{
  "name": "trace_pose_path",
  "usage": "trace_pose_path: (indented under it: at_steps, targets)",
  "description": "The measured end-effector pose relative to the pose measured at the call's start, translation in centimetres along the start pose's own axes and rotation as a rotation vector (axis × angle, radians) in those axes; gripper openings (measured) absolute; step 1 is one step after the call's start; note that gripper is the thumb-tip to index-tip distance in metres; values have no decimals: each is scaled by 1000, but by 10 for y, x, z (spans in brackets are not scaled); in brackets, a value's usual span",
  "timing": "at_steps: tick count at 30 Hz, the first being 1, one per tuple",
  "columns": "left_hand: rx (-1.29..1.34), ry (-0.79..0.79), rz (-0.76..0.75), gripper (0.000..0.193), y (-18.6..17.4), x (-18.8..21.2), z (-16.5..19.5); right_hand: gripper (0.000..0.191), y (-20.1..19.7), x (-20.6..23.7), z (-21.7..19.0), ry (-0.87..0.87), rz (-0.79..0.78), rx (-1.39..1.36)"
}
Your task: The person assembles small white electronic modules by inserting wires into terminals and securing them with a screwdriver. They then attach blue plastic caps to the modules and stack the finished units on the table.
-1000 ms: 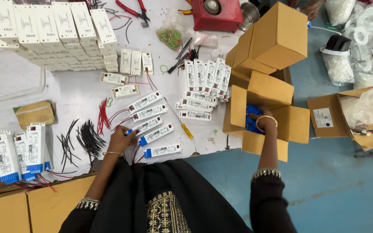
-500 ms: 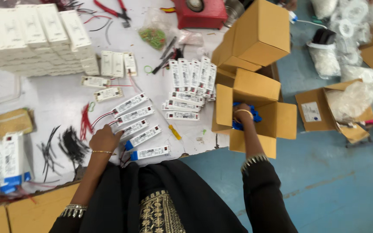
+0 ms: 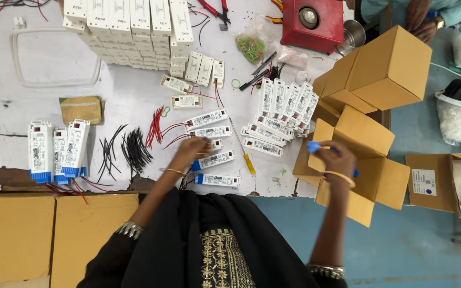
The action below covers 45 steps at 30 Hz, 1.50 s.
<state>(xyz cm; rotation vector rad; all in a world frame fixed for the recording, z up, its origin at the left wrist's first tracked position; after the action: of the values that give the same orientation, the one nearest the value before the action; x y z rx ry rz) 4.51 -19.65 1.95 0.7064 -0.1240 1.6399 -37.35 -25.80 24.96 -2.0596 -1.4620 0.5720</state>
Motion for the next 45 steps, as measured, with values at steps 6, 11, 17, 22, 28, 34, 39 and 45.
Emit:
trace_pose_path:
  at_steps: [6, 11, 17, 22, 28, 34, 39, 45]
  targets:
    - [469, -193, -237, 35, 82, -7, -15, 17, 171, 67, -48, 44, -474, -298]
    - [69, 0, 14, 31, 54, -22, -14, 15, 248, 77, -13, 72, -450, -122]
    - [-25, 16, 25, 30, 35, -14, -17, 23, 250, 78, 4, -16, -423, -179]
    - [-184, 55, 47, 29, 37, -4, -4, 23, 240, 74, -4, -98, -311, -66]
    - [-86, 17, -4, 30, 53, -10, -8, 21, 227, 78, -29, -292, -136, -44]
    - [328, -51, 37, 22, 36, -19, -16, 27, 262, 101, -52, -352, -394, -212]
    - [54, 232, 305, 17, -19, -4, 10, 50, 306, 127, -92, -540, -593, -115]
    - [-583, 831, 669, 16, -63, 42, 75, 47, 354, 131, -134, -594, -598, -188]
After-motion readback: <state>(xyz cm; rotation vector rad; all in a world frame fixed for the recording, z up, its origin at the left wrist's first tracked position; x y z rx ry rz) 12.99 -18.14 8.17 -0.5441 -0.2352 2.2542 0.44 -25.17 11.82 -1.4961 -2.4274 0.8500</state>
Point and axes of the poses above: each hand's wrist, its own x-axis away from the middle knuckle, its own y-axis out of the palm, z = x × y, the point moved 9 cm from there along -x, towards the middle knuckle, and after that the axes turned 7 degrees about z, right-handed, at the moved point
